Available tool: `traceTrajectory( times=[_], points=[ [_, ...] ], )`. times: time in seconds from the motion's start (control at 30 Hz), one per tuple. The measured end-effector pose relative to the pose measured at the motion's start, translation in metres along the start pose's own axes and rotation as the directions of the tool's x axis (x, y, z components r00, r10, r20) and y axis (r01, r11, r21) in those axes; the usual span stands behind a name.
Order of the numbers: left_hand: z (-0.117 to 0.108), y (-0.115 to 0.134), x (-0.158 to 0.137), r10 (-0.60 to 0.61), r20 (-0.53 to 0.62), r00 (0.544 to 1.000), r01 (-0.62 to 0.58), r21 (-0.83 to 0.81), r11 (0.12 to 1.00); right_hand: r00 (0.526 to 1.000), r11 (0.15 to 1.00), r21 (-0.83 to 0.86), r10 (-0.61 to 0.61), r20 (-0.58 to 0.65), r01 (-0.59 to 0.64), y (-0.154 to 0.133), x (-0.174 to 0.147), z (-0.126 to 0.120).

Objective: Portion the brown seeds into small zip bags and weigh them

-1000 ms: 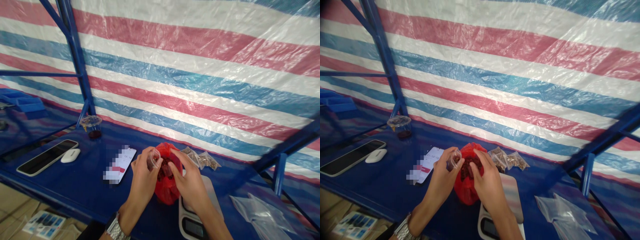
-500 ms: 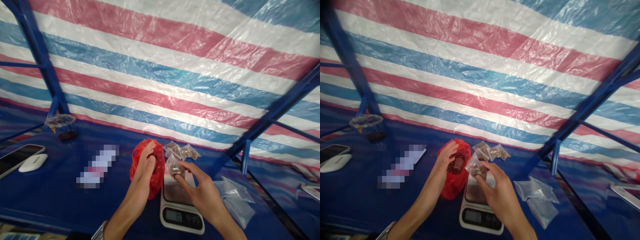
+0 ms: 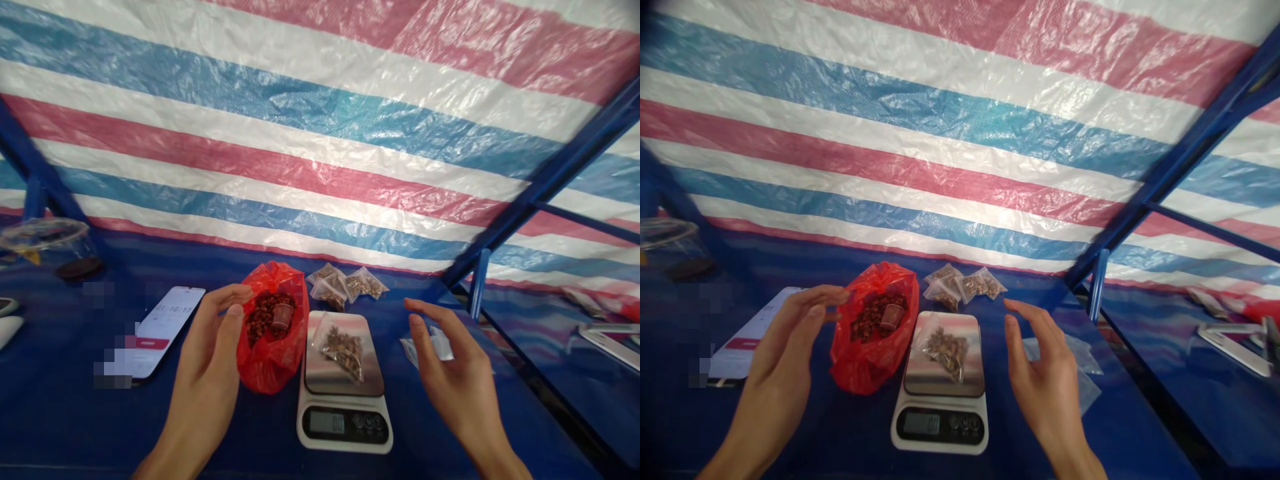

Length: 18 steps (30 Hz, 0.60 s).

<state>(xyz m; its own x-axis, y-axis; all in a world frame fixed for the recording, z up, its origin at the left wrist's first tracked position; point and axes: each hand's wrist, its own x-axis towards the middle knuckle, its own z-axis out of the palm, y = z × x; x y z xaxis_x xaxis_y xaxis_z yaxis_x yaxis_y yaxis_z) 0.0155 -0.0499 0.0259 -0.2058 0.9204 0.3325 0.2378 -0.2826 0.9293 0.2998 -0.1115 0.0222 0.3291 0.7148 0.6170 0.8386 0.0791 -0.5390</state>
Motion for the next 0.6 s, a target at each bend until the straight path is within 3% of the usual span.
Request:
traceTrajectory(
  times=[0.33, 0.6],
  points=[
    [-0.002, 0.010, 0.000, 0.003, 0.003, 1.000, -0.004, 0.110, 0.994, 1.000, 1.000, 0.025, 0.020, -0.024, -0.019, -0.009, 0.003, 0.002],
    [-0.008, 0.028, -0.006, 0.124, -0.036, 0.992, -0.115, 0.180, 0.977, 0.998, 0.997, 0.076, -0.030, 0.055, 0.026, -0.017, 0.003, 0.001]
  ],
)
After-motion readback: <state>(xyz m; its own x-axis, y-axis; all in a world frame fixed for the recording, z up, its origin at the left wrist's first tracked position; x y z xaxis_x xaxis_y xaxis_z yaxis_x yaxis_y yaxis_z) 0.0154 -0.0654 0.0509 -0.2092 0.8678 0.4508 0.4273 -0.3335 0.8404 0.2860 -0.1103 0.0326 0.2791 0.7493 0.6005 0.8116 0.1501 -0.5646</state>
